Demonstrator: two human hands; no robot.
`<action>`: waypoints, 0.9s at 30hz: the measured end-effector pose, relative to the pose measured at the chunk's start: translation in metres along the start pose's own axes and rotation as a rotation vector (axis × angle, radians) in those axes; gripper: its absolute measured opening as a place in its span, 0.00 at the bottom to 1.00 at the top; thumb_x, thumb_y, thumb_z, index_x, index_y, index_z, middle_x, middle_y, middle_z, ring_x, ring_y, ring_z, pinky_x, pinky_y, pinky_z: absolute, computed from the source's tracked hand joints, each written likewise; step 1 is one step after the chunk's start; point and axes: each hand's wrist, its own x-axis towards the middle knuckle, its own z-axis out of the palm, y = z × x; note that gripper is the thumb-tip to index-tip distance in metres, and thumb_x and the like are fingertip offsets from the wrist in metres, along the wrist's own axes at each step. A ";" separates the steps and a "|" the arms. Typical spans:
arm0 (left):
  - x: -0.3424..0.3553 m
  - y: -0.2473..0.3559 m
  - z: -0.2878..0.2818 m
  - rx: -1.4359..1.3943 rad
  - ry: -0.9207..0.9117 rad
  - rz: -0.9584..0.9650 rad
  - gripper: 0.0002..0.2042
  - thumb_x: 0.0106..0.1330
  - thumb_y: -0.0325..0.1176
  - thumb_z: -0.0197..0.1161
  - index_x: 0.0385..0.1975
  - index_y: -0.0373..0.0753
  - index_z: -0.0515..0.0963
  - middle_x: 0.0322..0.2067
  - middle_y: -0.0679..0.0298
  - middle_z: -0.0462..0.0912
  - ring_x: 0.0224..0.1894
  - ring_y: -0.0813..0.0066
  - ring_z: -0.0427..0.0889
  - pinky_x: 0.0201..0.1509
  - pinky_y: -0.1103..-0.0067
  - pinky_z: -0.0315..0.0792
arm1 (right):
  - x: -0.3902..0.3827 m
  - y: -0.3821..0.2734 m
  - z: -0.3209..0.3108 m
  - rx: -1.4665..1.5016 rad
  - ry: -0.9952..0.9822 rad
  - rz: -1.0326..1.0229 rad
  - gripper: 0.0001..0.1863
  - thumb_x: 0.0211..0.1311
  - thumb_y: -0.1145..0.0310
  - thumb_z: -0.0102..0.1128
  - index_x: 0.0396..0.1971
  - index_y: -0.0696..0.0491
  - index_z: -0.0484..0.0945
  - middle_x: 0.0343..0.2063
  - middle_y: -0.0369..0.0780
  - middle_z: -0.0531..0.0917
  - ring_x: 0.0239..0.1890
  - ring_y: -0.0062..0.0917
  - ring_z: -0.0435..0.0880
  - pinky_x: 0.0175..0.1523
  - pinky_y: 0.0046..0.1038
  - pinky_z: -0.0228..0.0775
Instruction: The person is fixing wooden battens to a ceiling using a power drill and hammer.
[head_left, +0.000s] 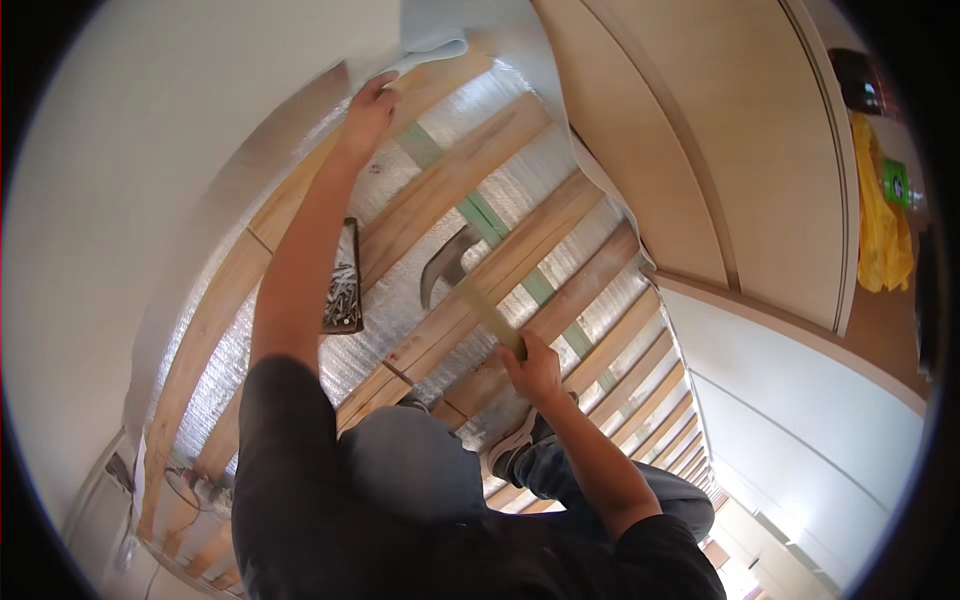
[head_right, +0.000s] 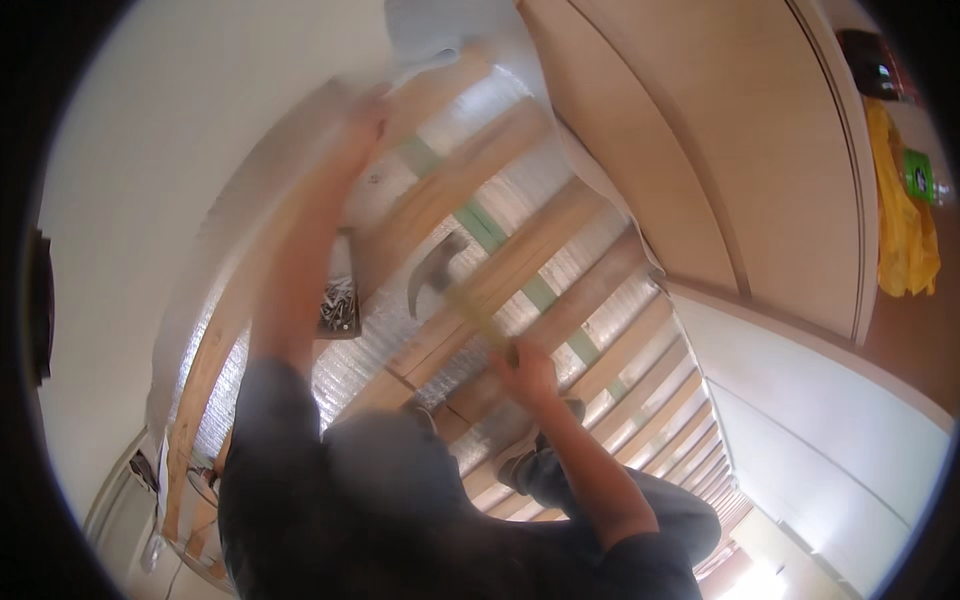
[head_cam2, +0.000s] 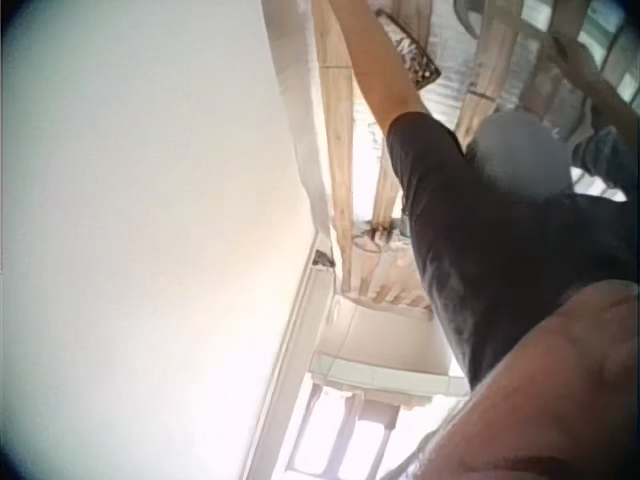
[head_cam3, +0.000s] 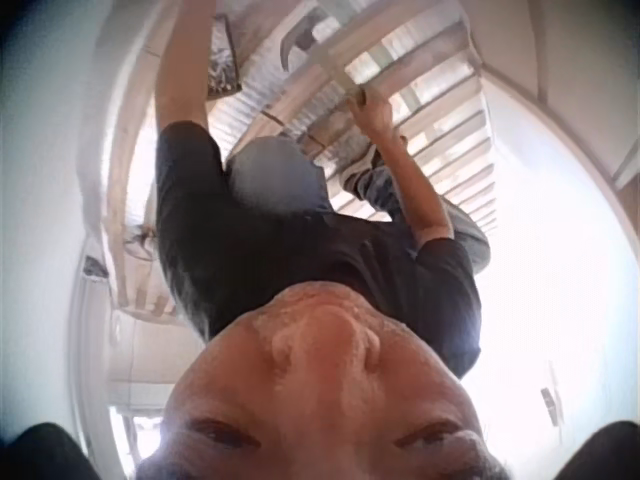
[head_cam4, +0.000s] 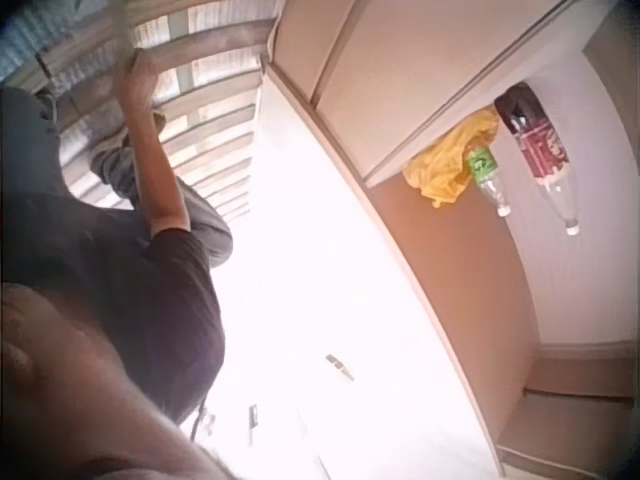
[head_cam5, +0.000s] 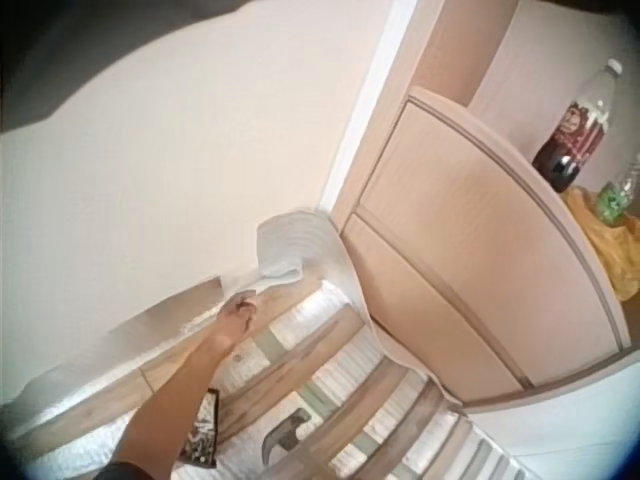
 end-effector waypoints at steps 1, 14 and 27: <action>-0.036 0.038 -0.009 -0.008 -0.083 -0.005 0.20 0.71 0.32 0.58 0.62 0.39 0.78 0.29 0.73 0.76 0.26 0.86 0.69 0.29 0.83 0.65 | 0.000 0.009 0.001 0.012 0.006 0.009 0.17 0.68 0.56 0.66 0.43 0.55 0.78 0.28 0.48 0.84 0.30 0.43 0.86 0.36 0.40 0.77; -0.484 0.054 -0.135 0.168 0.323 -0.653 0.15 0.70 0.30 0.59 0.53 0.33 0.81 0.32 0.68 0.81 0.29 0.83 0.74 0.34 0.82 0.71 | 0.101 -0.032 -0.004 -0.294 -0.423 -0.562 0.18 0.61 0.56 0.68 0.43 0.53 0.83 0.40 0.50 0.83 0.49 0.46 0.83 0.56 0.46 0.75; -0.777 0.104 -0.010 0.261 0.928 -0.663 0.18 0.71 0.32 0.59 0.57 0.34 0.79 0.37 0.56 0.86 0.36 0.69 0.85 0.43 0.73 0.79 | 0.157 -0.093 -0.015 -0.608 -1.070 -1.055 0.24 0.66 0.48 0.62 0.38 0.57 0.85 0.34 0.54 0.87 0.37 0.49 0.86 0.47 0.46 0.78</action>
